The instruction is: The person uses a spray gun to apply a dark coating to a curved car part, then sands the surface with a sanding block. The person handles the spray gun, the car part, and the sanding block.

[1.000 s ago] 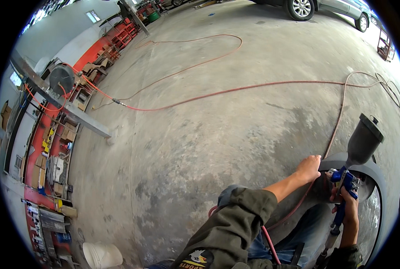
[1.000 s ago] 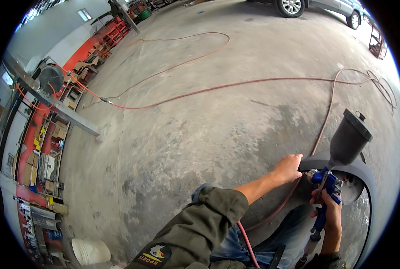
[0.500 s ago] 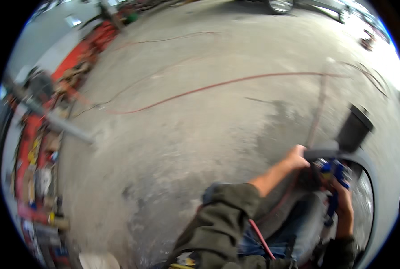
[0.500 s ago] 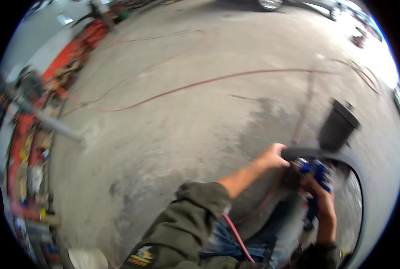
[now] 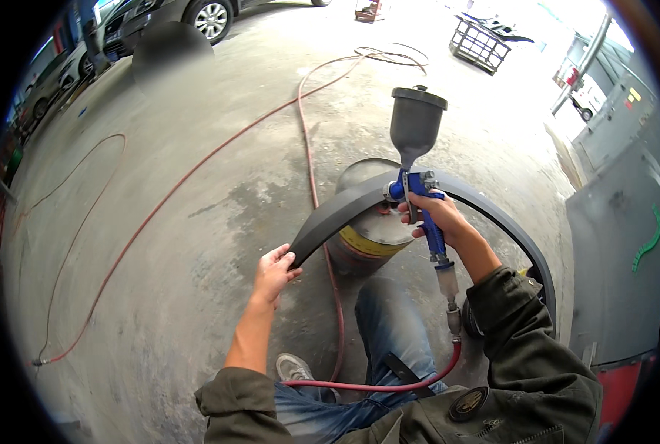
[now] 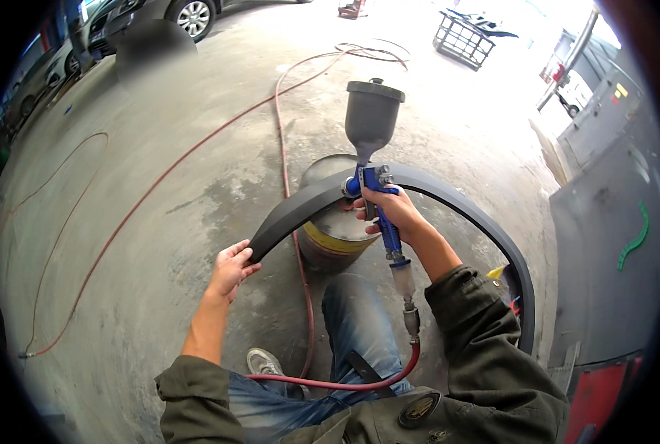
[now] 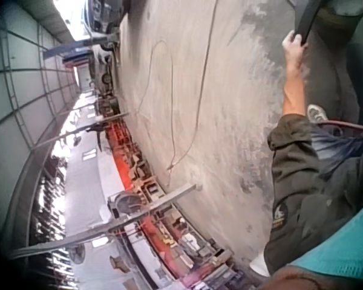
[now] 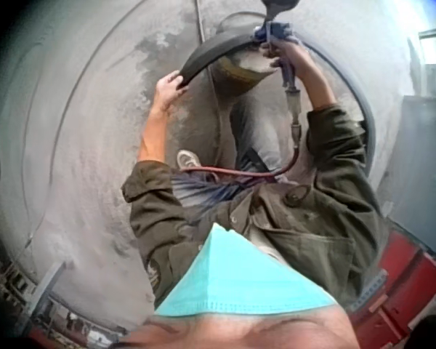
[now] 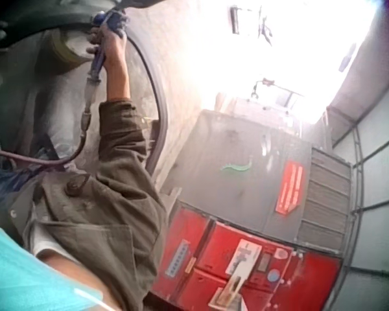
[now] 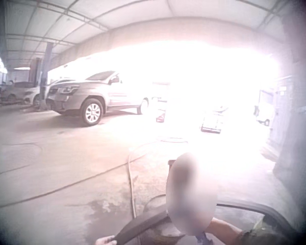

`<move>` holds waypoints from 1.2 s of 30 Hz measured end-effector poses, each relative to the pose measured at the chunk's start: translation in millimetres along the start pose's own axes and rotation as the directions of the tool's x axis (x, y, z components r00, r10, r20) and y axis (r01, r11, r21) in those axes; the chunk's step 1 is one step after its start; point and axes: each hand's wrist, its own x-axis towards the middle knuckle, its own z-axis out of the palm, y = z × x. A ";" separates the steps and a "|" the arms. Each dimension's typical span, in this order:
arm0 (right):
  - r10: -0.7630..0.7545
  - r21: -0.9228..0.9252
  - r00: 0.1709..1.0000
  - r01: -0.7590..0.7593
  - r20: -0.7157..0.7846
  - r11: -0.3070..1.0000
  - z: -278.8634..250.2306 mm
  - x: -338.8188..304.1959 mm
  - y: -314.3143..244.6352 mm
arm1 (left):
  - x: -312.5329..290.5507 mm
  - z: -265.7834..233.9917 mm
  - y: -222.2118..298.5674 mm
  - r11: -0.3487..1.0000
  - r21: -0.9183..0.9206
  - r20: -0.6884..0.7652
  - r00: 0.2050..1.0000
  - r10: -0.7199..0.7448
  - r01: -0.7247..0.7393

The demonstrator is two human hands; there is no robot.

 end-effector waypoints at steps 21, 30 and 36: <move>0.049 -0.033 0.814 -0.037 0.578 0.999 110.1 -27.0 17.5 | 11.7 1.0 -0.2 0.980 -0.195 -0.055 0.998 -0.035 0.024; 0.093 0.014 0.951 -0.101 0.294 0.995 62.7 22.0 -0.5 | 6.0 -3.7 -4.7 0.982 -0.190 -0.037 0.999 -0.015 0.008; 0.106 0.039 0.981 -0.114 0.164 0.993 24.1 37.4 -14.0 | 1.3 -3.3 -6.5 0.980 -0.197 -0.031 0.999 -0.009 0.002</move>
